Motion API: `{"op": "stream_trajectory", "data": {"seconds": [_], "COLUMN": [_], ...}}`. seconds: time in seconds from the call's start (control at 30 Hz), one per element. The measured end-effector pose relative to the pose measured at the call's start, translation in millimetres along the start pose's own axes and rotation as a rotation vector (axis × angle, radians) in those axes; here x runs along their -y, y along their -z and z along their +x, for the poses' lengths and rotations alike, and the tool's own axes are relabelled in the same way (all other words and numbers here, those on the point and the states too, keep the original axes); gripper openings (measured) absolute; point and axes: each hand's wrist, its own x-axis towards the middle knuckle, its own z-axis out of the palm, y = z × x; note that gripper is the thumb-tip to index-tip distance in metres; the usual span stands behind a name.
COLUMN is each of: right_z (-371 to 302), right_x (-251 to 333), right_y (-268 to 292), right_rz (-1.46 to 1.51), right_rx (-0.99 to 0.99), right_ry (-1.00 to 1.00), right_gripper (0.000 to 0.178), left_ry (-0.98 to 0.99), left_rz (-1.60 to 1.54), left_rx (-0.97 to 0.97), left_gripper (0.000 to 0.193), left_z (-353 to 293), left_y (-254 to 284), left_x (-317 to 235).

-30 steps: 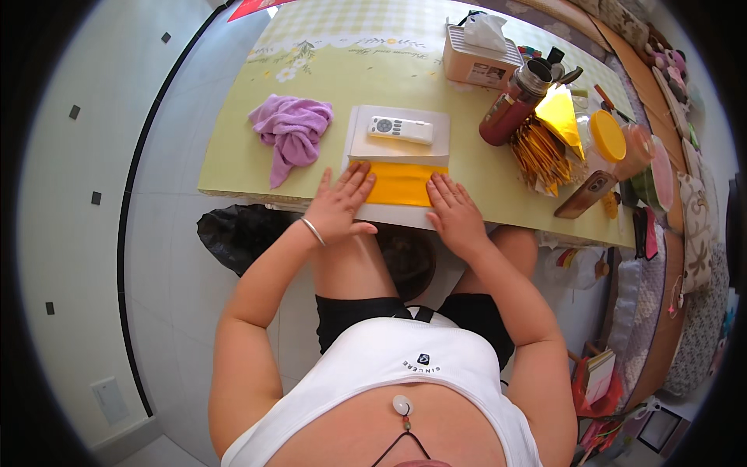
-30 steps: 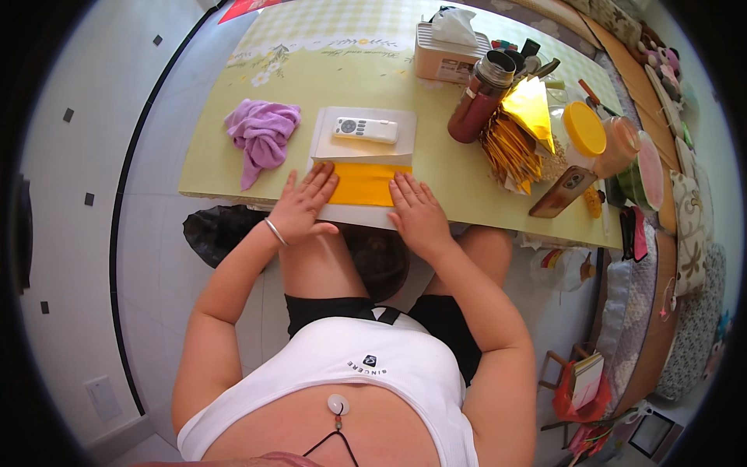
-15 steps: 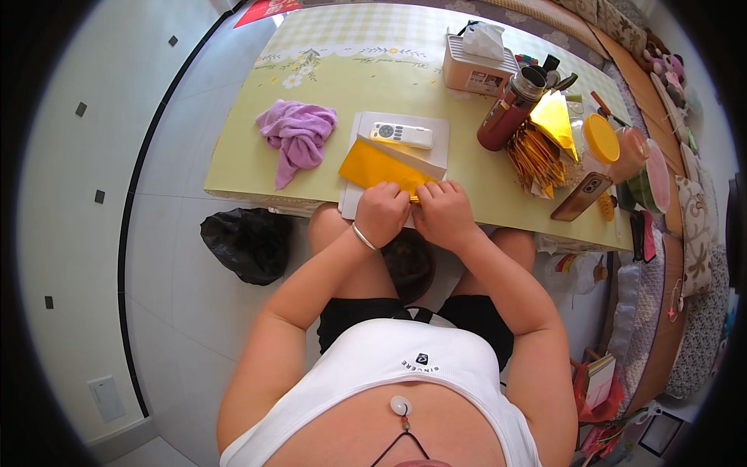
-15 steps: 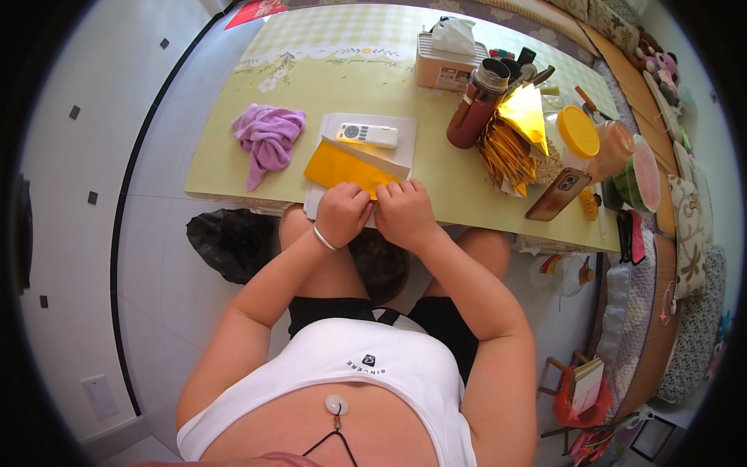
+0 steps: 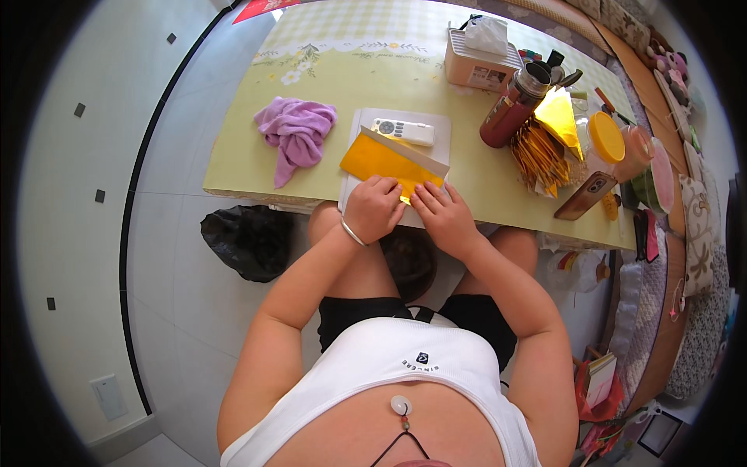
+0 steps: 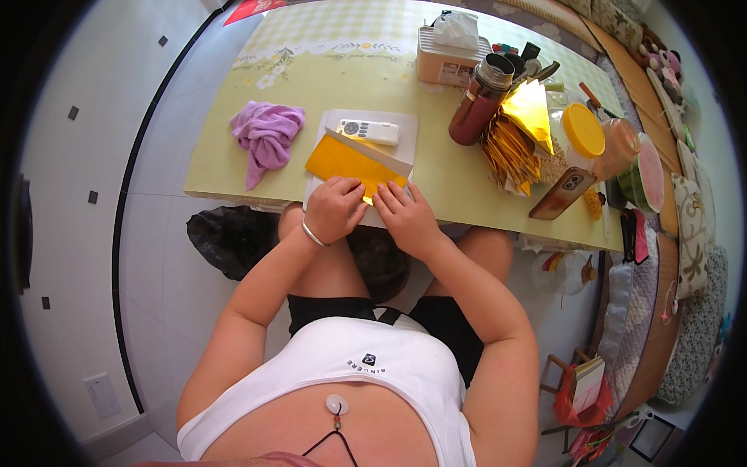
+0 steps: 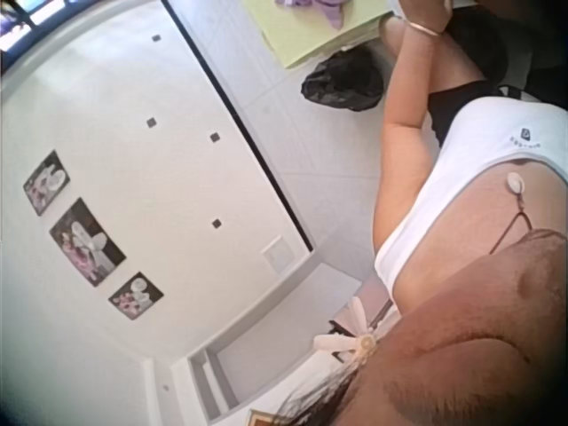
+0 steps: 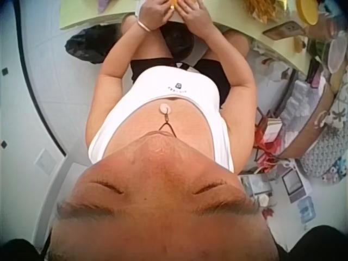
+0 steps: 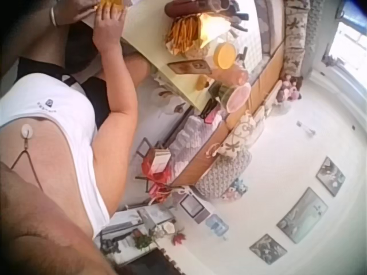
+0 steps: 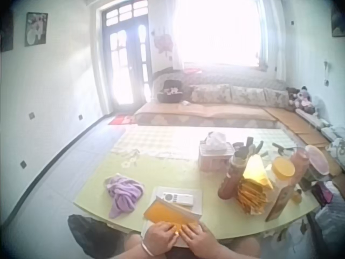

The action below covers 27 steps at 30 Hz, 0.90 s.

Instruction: The person sits on the floor and folds rectangular sheets of gold-colored paper into triangular shapes. They repeatedly fold the paper in half, then fold the corners to the center crease to form a triangle, and place the finished items into a stack on the table.

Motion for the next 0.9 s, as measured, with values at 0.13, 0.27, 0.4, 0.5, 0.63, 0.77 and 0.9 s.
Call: {"op": "stream_trajectory", "data": {"seconds": [0.13, 0.27, 0.4, 0.5, 0.63, 0.77, 0.9], "right_z": [-5.8, 17.1, 30.2, 26.5, 20.3, 21.7, 19.1], "right_x": [-3.0, -8.3, -12.3, -15.3, -13.5, 11.0, 11.8], "right_y": [-4.8, 2.8, 0.4, -9.6, -13.7, -3.8, -16.2], "right_rz": [0.067, 0.314, 0.63, 0.638, 0.22, 0.174, 0.249], "right_rx": [-0.148, -0.126, -0.196, -0.259, -0.289, -0.069, 0.035], "right_ry": [-0.086, -0.322, -0.697, -0.654, -0.318, -0.13, -0.178], "right_gripper": [0.026, 0.022, 0.028, 0.031, 0.041, 0.063, 0.083], "left_ry": [-0.003, 0.062, 0.278, 0.435, 0.511, 0.537, 0.556], "left_rz": [0.005, 0.004, -0.143, -0.165, -0.117, -0.049, -0.082], "left_rx": [-0.014, -0.036, -0.139, -0.109, -0.072, -0.067, -0.042], "left_gripper": [0.024, 0.016, 0.014, 0.018, 0.019, 0.02, 0.019], "left_z": [1.6, 3.4, 12.6, 16.6, 21.9, 22.1, 25.4], "left_y": [2.8, -7.7, -21.7, -29.4, -32.5, -37.2, -35.5], "left_x": [-4.4, -5.5, 3.8, 7.4, 5.0, 6.5, 7.1]}}
